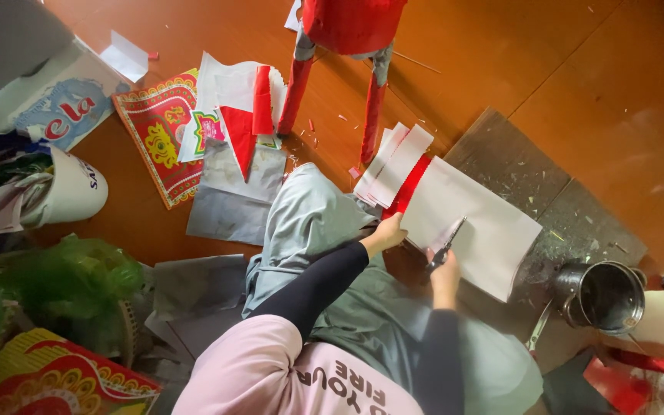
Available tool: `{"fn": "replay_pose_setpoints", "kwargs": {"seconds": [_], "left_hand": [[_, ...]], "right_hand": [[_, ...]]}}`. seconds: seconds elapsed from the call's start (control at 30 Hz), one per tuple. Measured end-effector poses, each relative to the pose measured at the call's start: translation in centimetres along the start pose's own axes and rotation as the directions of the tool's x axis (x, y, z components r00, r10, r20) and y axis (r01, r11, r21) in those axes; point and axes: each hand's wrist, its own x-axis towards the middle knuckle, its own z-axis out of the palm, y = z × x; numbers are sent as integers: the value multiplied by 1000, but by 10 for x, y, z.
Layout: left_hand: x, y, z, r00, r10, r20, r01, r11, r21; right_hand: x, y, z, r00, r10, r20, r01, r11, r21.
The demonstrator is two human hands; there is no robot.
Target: Cutting white and red paper strips using scissors for crafting.
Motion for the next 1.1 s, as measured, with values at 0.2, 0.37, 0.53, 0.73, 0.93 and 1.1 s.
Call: {"fn": "replay_pose_setpoints", "kwargs": {"seconds": [0.2,0.37,0.53,0.73,0.93,1.1], "left_hand": [[6,-6,7,986,-142,87,141,990,26],[-1,8,-4,962,-220,162,231,972,-50],[4,-8,9,989,-127,72,130,991,-43],[-2,6,-4,970,-196,144,210,973,-95],[-2,5,-3,986,-129,100,141,983,-116],[-7,24,-18,947,-248,203,292,929,-227]], "right_hand": [[-1,-4,-2,1000,13,13,-14,999,35],[0,1,-1,1000,9,23,-10,1000,14],[-1,-2,-2,1000,12,1,-12,999,-36],[-3,-10,-7,996,64,60,-64,998,-1],[1,4,1,1000,22,15,-22,999,-25],[3,4,1,995,77,61,-77,997,-10]]}}
